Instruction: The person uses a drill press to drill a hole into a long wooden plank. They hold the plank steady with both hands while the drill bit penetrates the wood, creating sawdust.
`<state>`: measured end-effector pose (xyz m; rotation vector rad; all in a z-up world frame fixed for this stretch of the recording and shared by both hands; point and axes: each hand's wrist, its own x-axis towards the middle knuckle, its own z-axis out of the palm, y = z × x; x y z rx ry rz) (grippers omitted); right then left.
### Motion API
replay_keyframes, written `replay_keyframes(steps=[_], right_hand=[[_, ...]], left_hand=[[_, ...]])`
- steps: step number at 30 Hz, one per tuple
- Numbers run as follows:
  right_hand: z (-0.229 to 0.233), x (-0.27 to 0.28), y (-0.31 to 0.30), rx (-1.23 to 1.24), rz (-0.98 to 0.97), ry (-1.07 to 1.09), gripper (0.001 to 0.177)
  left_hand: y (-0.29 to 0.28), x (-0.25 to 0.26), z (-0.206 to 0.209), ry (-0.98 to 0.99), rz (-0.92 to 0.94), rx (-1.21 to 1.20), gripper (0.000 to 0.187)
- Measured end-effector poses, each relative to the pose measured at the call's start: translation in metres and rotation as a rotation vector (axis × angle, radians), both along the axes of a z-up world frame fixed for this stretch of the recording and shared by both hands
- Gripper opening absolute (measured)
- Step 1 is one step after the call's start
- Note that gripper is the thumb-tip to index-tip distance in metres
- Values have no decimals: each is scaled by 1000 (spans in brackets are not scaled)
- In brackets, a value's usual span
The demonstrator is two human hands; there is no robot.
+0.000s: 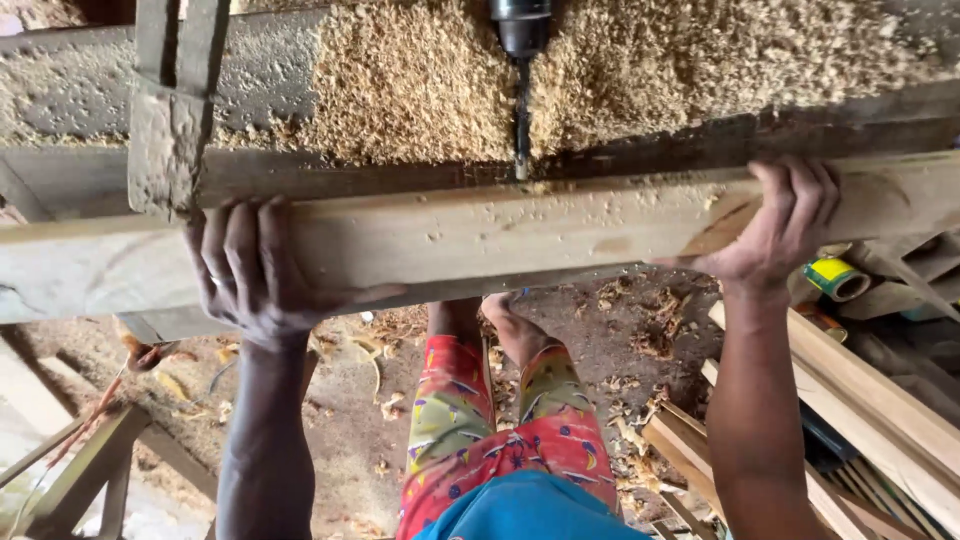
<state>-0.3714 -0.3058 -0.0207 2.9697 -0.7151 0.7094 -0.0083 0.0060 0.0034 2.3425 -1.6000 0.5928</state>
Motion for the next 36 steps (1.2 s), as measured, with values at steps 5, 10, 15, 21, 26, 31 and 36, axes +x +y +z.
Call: replay_keyframes(steps=[5,10,15,21,26,31,36], right_hand=[[-12,-12,-3,10,-9,-15,115],[-13,-5,-8,22,-13,-7,121],[-39,-33,-15,56,-32,-53,115],[-16,-3,-15,36,-16,-5,113],[-4,11,-12,57,-18,21,116],[-10,4,-16,104,-21,0,93],[-26,3,-33,65,52,-49,111]], left_hand=[[-13,1,8,-9,-3,18,85],[-9,10,3,-15,-25,67,84],[-12,13,2,-7,-25,85,86],[-24,11,8,45,-12,93,82],[-15,13,1,-14,35,124,108],[-21,12,5,14,36,126,96],[10,9,-15,-8,99,233,116]])
